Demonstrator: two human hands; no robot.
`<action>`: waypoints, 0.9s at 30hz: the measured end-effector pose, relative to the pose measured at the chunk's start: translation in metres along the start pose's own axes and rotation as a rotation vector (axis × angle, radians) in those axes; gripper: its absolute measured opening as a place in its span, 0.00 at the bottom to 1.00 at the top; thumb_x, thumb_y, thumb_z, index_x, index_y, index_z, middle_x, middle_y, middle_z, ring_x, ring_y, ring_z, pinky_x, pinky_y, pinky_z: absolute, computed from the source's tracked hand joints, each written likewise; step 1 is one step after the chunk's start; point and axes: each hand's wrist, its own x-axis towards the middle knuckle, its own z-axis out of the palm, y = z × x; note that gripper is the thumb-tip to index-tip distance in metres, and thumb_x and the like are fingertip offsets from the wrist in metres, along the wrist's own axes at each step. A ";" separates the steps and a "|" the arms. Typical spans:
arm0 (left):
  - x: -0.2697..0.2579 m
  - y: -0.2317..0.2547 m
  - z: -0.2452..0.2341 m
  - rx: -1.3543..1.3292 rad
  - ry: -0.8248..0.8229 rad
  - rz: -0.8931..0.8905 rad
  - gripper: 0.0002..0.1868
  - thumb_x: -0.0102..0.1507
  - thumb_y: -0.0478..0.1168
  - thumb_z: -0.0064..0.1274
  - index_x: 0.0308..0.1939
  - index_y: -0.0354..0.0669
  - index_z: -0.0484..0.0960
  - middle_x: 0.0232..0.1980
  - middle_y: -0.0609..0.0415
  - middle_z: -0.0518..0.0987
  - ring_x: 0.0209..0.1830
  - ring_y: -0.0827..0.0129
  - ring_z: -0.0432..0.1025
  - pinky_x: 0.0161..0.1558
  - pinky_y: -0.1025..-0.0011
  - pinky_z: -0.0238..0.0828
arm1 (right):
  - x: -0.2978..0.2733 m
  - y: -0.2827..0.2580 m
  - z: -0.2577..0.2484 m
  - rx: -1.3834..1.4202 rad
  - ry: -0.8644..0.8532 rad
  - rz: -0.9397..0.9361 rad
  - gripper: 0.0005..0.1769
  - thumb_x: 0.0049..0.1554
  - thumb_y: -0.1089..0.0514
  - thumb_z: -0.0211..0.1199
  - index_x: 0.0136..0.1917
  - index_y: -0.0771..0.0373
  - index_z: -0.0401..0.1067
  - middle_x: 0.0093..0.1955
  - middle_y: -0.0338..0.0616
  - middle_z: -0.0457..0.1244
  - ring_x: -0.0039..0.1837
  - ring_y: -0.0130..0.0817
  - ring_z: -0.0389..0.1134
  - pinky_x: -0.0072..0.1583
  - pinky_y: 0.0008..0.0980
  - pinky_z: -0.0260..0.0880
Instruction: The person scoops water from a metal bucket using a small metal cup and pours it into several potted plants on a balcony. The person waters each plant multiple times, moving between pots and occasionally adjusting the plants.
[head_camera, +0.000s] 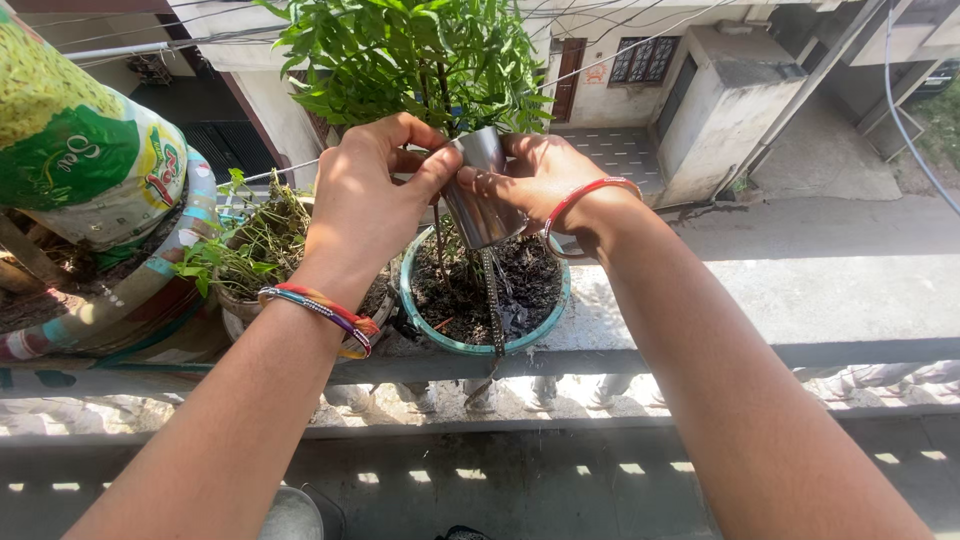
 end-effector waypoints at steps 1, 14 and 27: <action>0.001 0.000 0.000 0.008 0.009 0.015 0.13 0.62 0.46 0.62 0.47 0.44 0.85 0.37 0.53 0.88 0.31 0.74 0.82 0.34 0.74 0.77 | 0.000 0.001 0.001 0.089 -0.014 -0.031 0.40 0.45 0.33 0.70 0.61 0.62 0.75 0.48 0.43 0.74 0.44 0.27 0.75 0.40 0.32 0.75; 0.008 -0.012 0.008 -0.001 0.042 0.048 0.13 0.62 0.47 0.60 0.45 0.45 0.86 0.38 0.51 0.88 0.36 0.69 0.84 0.42 0.69 0.78 | 0.026 0.021 -0.001 0.094 -0.081 -0.107 0.34 0.49 0.37 0.71 0.61 0.59 0.76 0.47 0.42 0.73 0.43 0.27 0.72 0.39 0.30 0.71; 0.013 -0.021 0.018 -0.030 0.049 -0.005 0.14 0.61 0.44 0.61 0.49 0.45 0.85 0.42 0.50 0.87 0.38 0.67 0.83 0.41 0.69 0.79 | 0.050 0.029 0.003 0.162 -0.099 -0.098 0.33 0.47 0.38 0.75 0.59 0.58 0.77 0.46 0.38 0.74 0.42 0.23 0.73 0.38 0.27 0.72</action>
